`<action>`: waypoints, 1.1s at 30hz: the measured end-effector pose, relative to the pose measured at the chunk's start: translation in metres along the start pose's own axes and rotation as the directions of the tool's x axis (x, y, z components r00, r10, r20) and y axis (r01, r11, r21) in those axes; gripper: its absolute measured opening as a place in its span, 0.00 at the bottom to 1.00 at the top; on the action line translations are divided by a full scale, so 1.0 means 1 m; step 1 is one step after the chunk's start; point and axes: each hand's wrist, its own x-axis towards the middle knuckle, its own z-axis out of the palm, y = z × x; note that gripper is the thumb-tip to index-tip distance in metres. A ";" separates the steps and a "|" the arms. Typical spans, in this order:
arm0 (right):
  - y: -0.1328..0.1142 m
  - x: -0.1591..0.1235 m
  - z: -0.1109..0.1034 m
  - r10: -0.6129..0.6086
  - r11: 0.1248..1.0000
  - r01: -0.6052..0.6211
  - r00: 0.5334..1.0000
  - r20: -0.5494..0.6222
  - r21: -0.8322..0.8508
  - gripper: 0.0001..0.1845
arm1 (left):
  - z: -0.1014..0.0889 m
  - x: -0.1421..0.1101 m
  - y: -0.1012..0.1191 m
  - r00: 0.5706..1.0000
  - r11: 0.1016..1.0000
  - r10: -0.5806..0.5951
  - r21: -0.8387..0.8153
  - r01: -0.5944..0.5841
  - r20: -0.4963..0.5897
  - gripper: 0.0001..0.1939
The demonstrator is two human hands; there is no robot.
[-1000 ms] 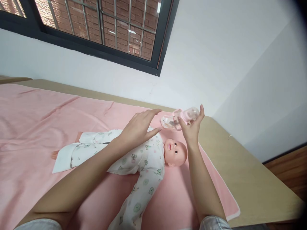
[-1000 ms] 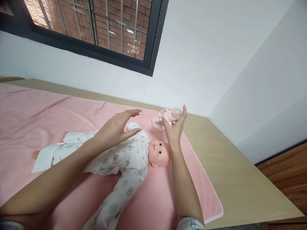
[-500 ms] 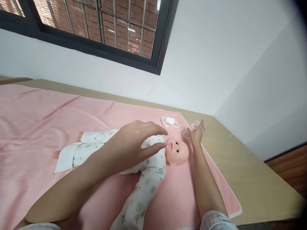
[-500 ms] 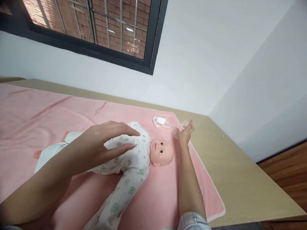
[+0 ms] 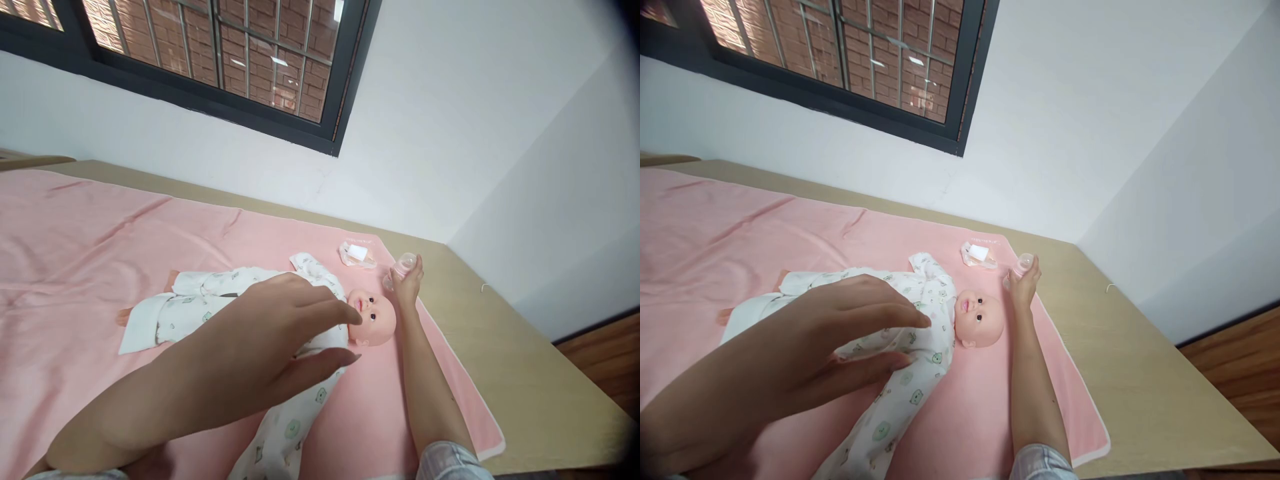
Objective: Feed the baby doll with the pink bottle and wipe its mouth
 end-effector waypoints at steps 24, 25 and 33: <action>0.064 -0.001 0.011 0.506 0.801 -0.446 0.861 -0.054 0.400 0.25 | 0.045 -0.026 0.036 0.855 0.849 0.042 -0.469 0.242 0.517 0.07; 0.065 -0.001 0.011 0.530 0.786 -0.466 0.846 -0.055 0.407 0.23 | 0.049 -0.035 0.036 0.839 0.771 0.077 -0.566 0.292 0.538 0.08; 0.074 0.003 0.010 0.600 0.720 -0.504 0.797 -0.064 0.478 0.10 | 0.159 -0.165 -0.011 0.625 0.111 0.483 -0.751 0.651 0.613 0.13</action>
